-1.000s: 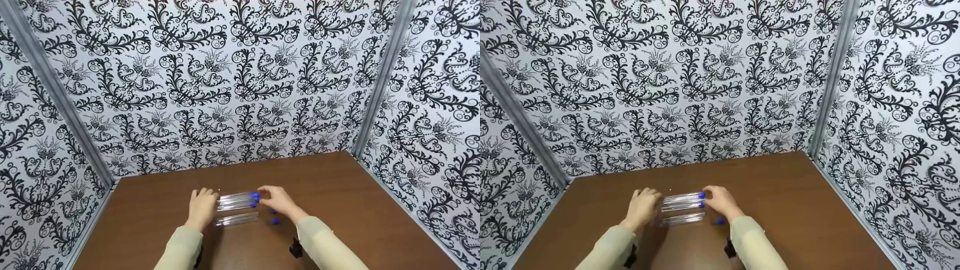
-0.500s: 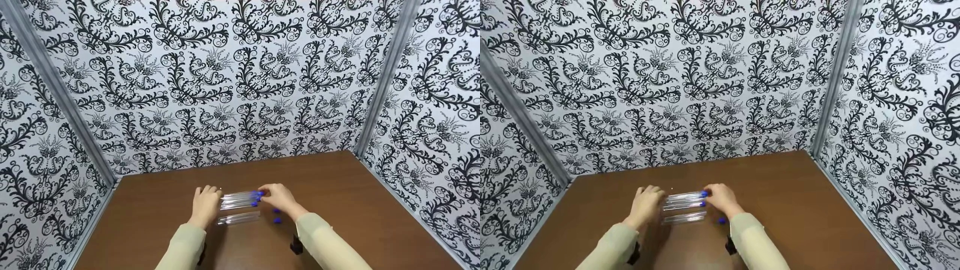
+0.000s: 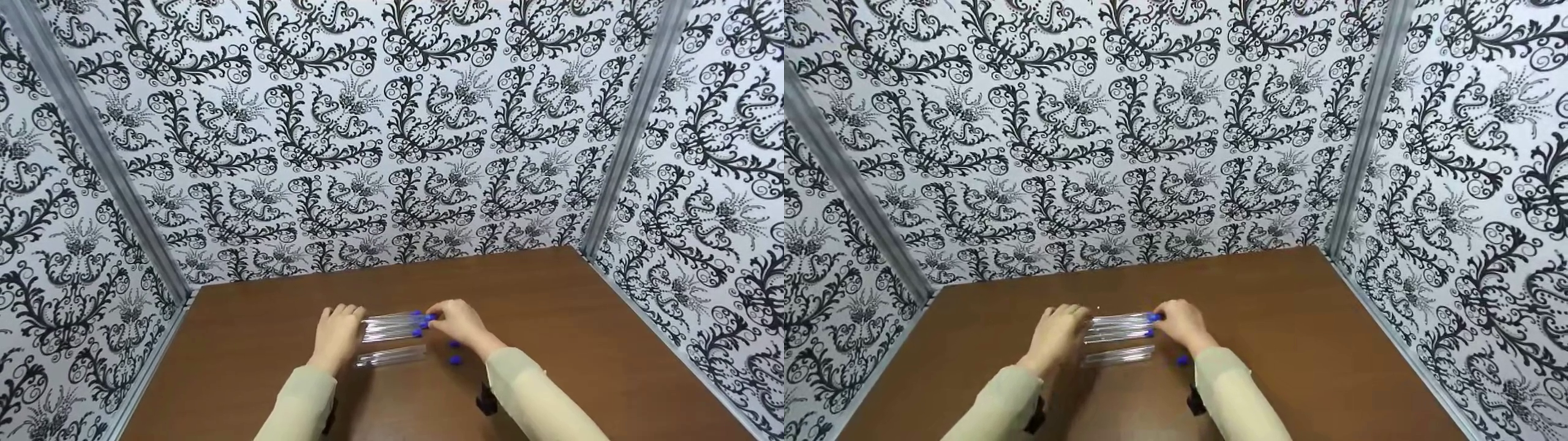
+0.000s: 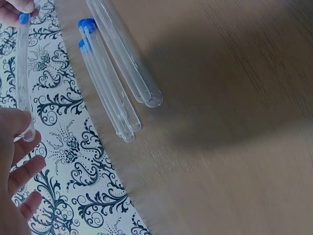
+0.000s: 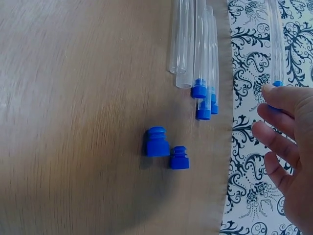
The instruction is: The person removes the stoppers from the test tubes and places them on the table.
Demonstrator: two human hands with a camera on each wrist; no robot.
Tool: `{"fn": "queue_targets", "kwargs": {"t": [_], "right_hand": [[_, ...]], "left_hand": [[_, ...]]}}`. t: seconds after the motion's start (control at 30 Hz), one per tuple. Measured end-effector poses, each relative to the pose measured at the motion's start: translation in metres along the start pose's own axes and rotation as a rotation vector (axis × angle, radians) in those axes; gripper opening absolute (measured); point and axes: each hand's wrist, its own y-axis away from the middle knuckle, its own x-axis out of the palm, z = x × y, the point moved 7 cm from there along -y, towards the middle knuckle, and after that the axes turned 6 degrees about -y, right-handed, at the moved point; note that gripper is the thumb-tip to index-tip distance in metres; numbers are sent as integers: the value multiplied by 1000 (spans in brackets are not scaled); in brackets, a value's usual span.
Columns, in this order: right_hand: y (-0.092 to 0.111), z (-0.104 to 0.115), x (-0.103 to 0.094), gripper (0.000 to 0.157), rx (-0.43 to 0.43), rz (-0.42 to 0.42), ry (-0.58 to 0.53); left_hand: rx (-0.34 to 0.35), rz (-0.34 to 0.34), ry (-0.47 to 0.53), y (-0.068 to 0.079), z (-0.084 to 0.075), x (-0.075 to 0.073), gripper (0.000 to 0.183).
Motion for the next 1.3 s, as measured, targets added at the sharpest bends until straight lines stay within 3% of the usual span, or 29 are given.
{"fn": "queue_targets", "kwargs": {"t": [0.2, 0.4, 0.6, 0.73, 0.97, 1.1, 1.3], "right_hand": [[0, 0, -3, 18, -10, -3, -25], [1, 2, -3, 19, -15, 12, -18], [2, 2, -5, 12, -51, 2, 149], [4, 7, -7, 12, -142, -50, 276], [6, 15, -4, 12, -276, -120, 425], [7, 15, -3, 14, -301, -134, 479], [10, 15, -2, 13, -296, -84, 435]], "left_hand": [[31, -28, 9, 0, -3, 0, 27], [78, -98, -2, -2, -8, -4, 23], [137, -125, -86, -4, -15, -6, 15], [175, -117, -161, -6, -18, -5, 12], [204, -113, -207, -9, -18, -5, 9], [203, -73, -214, -9, -17, -1, 9], [238, -75, -247, -4, -21, -6, 7]]}}
